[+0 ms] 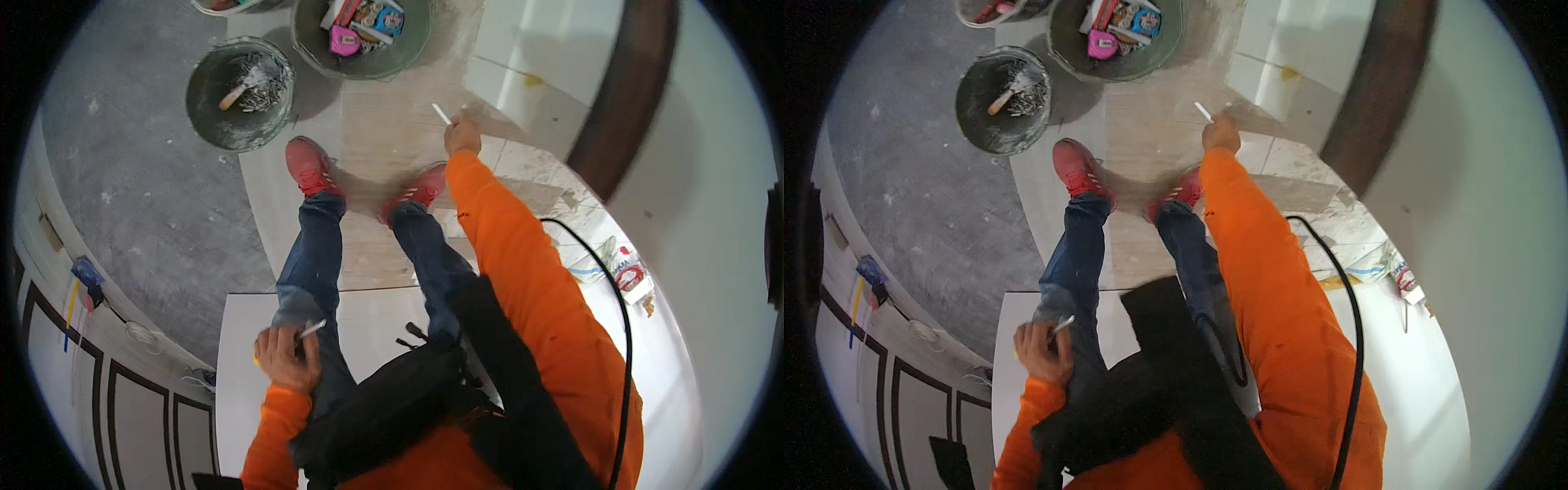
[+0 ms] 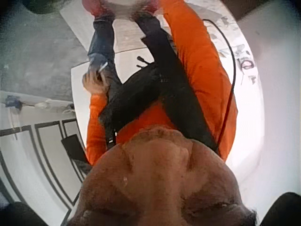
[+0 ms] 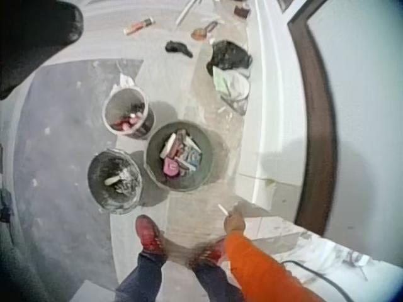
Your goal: The person installs hardware onto a door frame by inserting a metal screw into a pre-drilled hole and then using a screwdriver to tighten it, before positioning a white metal bracket over the area.
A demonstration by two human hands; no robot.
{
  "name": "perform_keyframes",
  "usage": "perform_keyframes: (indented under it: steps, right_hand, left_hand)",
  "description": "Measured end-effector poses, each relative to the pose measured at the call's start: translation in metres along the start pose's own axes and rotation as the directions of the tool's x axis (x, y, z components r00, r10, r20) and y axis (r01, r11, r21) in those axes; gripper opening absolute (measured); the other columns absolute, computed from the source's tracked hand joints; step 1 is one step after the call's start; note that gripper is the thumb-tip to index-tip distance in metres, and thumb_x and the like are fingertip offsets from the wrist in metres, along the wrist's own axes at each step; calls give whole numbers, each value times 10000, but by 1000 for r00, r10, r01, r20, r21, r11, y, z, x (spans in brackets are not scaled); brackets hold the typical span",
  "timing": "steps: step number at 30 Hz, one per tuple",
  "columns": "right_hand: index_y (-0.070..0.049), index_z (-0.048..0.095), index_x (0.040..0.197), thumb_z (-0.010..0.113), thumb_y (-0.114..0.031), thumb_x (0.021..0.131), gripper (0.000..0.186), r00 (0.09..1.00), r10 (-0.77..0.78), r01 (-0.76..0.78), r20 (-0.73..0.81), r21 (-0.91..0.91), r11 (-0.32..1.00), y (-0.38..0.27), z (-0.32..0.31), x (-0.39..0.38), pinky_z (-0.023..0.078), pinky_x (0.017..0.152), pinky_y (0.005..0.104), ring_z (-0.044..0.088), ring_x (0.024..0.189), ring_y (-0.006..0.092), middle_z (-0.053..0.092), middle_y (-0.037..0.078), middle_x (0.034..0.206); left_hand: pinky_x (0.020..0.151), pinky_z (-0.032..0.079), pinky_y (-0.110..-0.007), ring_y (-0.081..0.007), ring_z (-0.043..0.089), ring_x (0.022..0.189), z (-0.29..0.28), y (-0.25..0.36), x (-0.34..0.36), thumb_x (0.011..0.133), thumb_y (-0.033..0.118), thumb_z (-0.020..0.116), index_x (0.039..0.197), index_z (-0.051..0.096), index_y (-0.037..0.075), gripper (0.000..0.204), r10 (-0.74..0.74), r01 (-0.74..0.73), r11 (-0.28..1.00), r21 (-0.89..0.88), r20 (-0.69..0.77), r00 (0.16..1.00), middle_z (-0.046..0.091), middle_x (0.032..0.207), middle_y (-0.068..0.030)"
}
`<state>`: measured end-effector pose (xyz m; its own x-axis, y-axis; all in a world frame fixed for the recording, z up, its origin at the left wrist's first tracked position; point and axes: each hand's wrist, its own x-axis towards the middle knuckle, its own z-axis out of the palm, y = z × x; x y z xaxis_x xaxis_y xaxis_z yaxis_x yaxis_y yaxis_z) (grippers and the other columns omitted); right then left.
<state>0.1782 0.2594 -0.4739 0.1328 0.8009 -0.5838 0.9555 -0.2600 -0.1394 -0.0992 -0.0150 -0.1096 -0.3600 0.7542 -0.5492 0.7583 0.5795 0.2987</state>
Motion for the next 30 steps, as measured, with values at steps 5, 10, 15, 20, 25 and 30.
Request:
perform_keyframes:
  steps: [5, 10, 15, 20, 25, 30]
  right_hand:
    - [-91, 622, 1052, 642, -203, 848, 233, 962, -183, 142, -202, -204, 969, 43, 55, 63, 507, 850, 467, 636, 990, 342, 672, 119, 1036]
    - [-86, 624, 1091, 654, -197, 859, 259, 985, -171, 170, 17, 75, 983, -7, 25, 25, 516, 826, 434, 658, 954, 323, 681, 122, 1032]
    - [-62, 621, 1066, 649, -124, 869, 208, 941, -323, 316, -101, 604, 732, -89, -107, -118, 519, 760, 361, 678, 893, 288, 673, 124, 1045]
    - [-52, 633, 1079, 697, -19, 820, 269, 778, -494, 621, -387, 592, 514, -141, -316, -256, 521, 742, 324, 649, 844, 244, 649, 121, 1012]
    - [-71, 687, 1011, 738, 15, 746, 283, 495, -532, 843, -687, 231, 486, -135, -506, -367, 514, 748, 343, 628, 884, 257, 640, 90, 996]
    - [-84, 695, 993, 760, 35, 698, 325, 301, -400, 858, -866, 62, 510, -111, -610, -451, 496, 718, 337, 607, 842, 247, 627, 64, 953]
  left_hand:
    - [690, 394, -398, -282, 517, 660, 8, 5, 16, 828, 304, 624, 772, 585, 100, 215, 7, -9, 1000, -22, -68, 998, 516, 663, -67]
    - [686, 398, -410, -300, 540, 691, -8, 12, 19, 785, 242, 675, 781, 590, 100, 166, 21, -20, 999, 35, -24, 1000, 552, 683, -87]
    - [696, 427, -460, -347, 569, 737, 7, 6, 7, 835, 236, 684, 837, 635, 63, 180, 37, -37, 996, -87, 0, 999, 613, 753, -134]
    - [656, 451, -451, -331, 604, 710, 18, 38, -9, 867, 283, 686, 819, 680, 61, 227, 83, -62, 978, -198, 98, 992, 645, 717, -147]
    - [532, 425, -269, -118, 552, 586, -105, 168, 3, 907, 227, 694, 817, 713, 67, 185, 138, 55, 428, -902, 126, 982, 596, 628, -18]
    - [548, 389, -183, -37, 514, 639, -279, 289, -25, 895, 93, 689, 1170, 645, 25, 287, 525, -251, 62, -966, -182, 831, 626, 809, 3]
